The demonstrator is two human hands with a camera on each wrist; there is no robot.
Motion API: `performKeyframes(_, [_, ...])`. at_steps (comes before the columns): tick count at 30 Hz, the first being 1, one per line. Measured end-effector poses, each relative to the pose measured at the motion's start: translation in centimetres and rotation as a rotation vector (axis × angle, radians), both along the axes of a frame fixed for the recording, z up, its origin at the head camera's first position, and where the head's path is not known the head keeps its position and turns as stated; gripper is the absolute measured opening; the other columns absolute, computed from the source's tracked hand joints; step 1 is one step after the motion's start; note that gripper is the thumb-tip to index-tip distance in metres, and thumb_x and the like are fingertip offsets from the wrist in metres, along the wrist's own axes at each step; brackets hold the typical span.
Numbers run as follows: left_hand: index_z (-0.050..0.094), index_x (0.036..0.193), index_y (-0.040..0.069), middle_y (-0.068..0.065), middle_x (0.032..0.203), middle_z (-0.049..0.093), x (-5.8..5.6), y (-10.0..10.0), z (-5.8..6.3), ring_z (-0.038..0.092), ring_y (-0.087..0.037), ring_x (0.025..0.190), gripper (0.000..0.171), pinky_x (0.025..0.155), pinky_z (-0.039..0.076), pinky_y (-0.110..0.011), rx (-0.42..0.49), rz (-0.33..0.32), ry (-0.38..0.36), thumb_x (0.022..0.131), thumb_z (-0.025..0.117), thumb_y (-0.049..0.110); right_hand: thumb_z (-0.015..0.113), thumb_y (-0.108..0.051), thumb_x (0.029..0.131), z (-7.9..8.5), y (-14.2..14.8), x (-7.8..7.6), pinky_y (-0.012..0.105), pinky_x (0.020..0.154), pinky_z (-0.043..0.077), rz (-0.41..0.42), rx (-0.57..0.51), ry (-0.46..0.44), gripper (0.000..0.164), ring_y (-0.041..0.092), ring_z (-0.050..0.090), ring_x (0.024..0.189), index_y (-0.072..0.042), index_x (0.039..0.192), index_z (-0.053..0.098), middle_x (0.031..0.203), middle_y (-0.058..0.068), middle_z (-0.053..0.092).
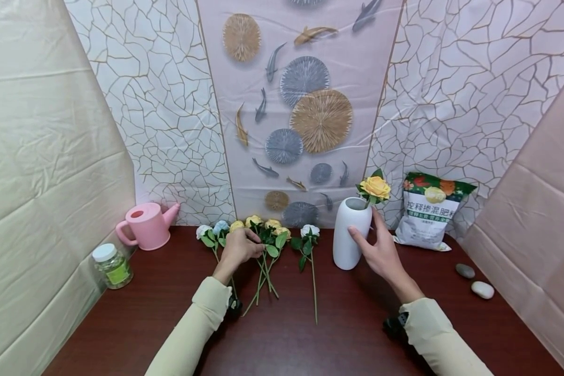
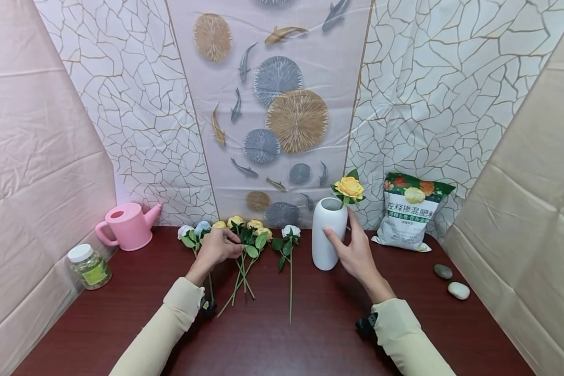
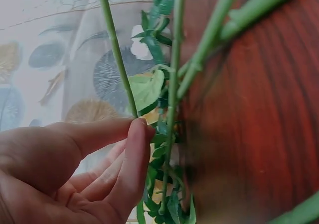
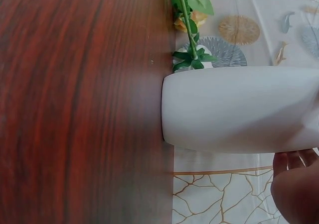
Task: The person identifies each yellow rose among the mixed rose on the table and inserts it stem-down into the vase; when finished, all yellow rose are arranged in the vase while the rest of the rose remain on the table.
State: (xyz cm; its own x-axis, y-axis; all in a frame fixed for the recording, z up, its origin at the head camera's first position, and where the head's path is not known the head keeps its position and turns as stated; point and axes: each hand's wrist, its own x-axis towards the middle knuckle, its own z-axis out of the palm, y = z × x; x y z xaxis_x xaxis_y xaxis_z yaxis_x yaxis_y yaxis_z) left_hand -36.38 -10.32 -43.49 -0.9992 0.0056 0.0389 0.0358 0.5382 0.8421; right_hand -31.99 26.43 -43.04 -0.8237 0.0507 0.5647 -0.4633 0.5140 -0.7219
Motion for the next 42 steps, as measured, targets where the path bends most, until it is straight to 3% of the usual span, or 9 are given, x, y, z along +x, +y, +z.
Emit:
performKeyframes(4, [0.071,0.094,0.01,-0.006,0.078,0.077,0.2,-0.1,0.3,0.076,-0.025,0.07,0.018,0.072,0.063,-0.046,0.074,-0.026,0.018,0.083,0.084,0.015,0.069,-0.038,0.095,0.0,0.0,-0.1,0.057,0.111,0.044,0.004,-0.002,0.0,0.076,0.03,0.046,0.141,-0.039,0.157,0.024,0.157,0.005,0.042])
performKeyframes(11, [0.071,0.104,0.007,-0.008,0.084,0.078,0.2,0.1,0.8,0.076,-0.035,0.083,0.026,0.074,0.063,-0.047,0.164,-0.059,0.031,0.084,0.083,0.016,0.069,-0.038,0.095,-0.2,0.0,-0.2,0.057,0.111,0.043,0.005,-0.008,-0.001,0.076,0.03,0.046,0.141,-0.039,0.157,0.025,0.157,0.004,0.042])
performKeyframes(19, [0.069,0.115,0.008,-0.007,0.092,0.079,0.3,0.2,1.2,0.077,-0.028,0.081,0.035,0.078,0.063,-0.049,0.252,-0.099,0.114,0.085,0.082,0.02,0.068,-0.038,0.096,-0.2,0.0,-0.1,0.056,0.111,0.044,0.016,-0.015,-0.01,0.075,0.029,0.046,0.141,-0.039,0.157,0.024,0.157,0.004,0.042])
performKeyframes(24, [0.07,0.118,0.008,-0.004,0.092,0.079,0.4,0.6,1.6,0.077,-0.023,0.079,0.038,0.074,0.064,-0.042,0.264,-0.11,0.202,0.085,0.082,0.023,0.068,-0.036,0.096,-0.1,0.0,-0.1,0.056,0.112,0.043,0.016,-0.016,-0.003,0.075,0.029,0.046,0.141,-0.036,0.158,0.025,0.156,0.004,0.043])
performKeyframes(29, [0.074,0.11,0.015,-0.003,0.09,0.079,0.7,1.3,2.2,0.077,-0.018,0.076,0.028,0.074,0.063,-0.045,0.275,-0.098,0.279,0.085,0.083,0.024,0.069,-0.034,0.096,0.1,-0.1,0.0,0.057,0.112,0.042,0.021,-0.017,0.006,0.076,0.029,0.045,0.142,-0.032,0.158,0.025,0.157,0.005,0.042])
performKeyframes(35, [0.075,0.104,0.025,0.0,0.089,0.08,1.2,2.0,3.0,0.076,-0.013,0.076,0.019,0.067,0.062,-0.031,0.24,-0.071,0.408,0.086,0.082,0.028,0.07,-0.033,0.096,0.3,-0.3,0.2,0.06,0.113,0.04,0.025,-0.022,-0.001,0.079,0.031,0.043,0.143,-0.028,0.16,0.024,0.159,0.007,0.039])
performKeyframes(42, [0.077,0.102,0.022,0.001,0.089,0.08,1.7,3.0,3.7,0.076,-0.013,0.083,0.018,0.071,0.062,-0.027,0.219,-0.045,0.577,0.086,0.081,0.029,0.07,-0.034,0.096,0.1,-0.1,0.0,0.058,0.113,0.041,0.021,-0.02,0.002,0.078,0.03,0.044,0.142,-0.031,0.159,0.024,0.158,0.006,0.041])
